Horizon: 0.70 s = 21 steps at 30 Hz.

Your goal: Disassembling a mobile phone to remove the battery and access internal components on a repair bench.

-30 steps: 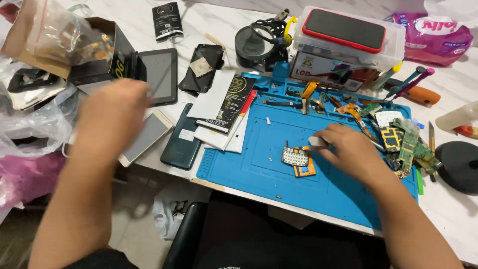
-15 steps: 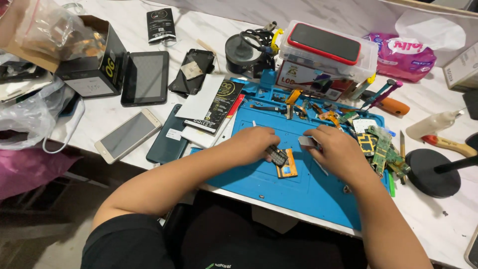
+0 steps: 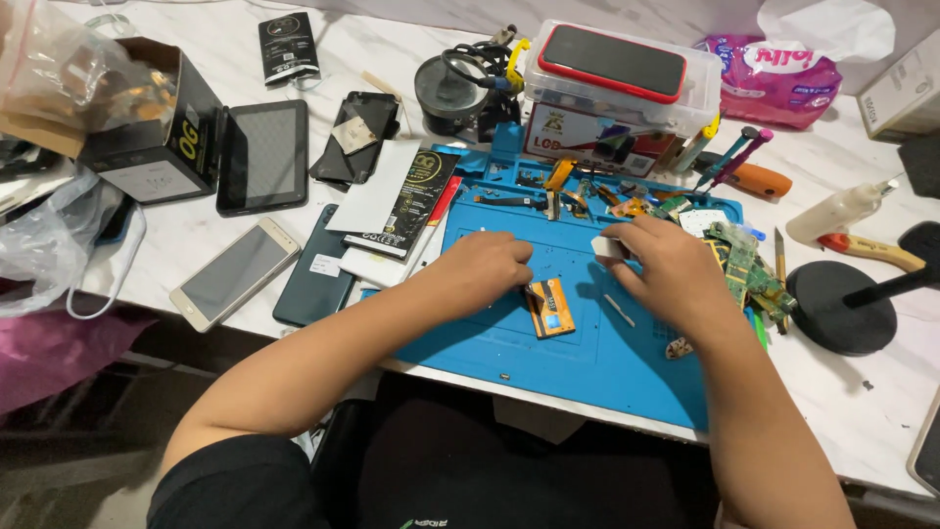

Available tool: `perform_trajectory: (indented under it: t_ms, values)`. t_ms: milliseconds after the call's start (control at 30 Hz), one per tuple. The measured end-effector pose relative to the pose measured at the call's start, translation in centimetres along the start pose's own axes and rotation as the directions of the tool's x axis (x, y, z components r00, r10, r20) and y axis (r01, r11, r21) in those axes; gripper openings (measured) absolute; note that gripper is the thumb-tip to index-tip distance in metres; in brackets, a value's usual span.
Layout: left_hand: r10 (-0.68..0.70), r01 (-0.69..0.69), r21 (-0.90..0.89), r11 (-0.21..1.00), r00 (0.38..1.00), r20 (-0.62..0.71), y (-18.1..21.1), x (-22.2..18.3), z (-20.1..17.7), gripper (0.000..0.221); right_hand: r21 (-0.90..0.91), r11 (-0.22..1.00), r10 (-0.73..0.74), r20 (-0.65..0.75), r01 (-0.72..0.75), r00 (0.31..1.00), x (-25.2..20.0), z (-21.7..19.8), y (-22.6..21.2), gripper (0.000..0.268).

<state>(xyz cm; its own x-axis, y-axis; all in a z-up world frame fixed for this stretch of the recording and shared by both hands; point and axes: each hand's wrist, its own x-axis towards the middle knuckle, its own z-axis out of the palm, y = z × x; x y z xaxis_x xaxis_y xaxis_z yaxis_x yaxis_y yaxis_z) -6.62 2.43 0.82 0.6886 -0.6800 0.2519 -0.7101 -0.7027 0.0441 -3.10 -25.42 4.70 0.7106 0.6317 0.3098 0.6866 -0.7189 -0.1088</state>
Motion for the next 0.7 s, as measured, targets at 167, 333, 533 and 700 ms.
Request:
perform_trajectory:
  t_ms: [167,333,533,700]
  values:
    - [0.111,-0.101,0.198,0.975,0.993,-0.041,0.5,-0.2,0.0,0.013,0.017,0.993,0.115,-0.011,-0.115,0.993,0.2,-1.2,0.4,0.021]
    - [0.002,-0.004,-0.025,1.0,0.998,-0.069,0.9,-1.3,0.6,0.015,-0.035,0.977,0.21,0.302,-0.209,0.93,0.1,-1.4,-0.4,0.008]
    - [-0.249,0.181,-0.736,0.652,0.968,0.017,3.1,-0.9,1.2,0.005,-0.02,0.989,0.141,0.469,-0.15,0.872,0.4,1.1,-0.8,0.014]
    - [-0.334,0.257,-0.859,0.444,0.936,0.108,4.1,0.0,3.6,0.021,0.213,0.961,0.09,0.367,-0.178,0.926,0.5,0.6,-0.1,0.007]
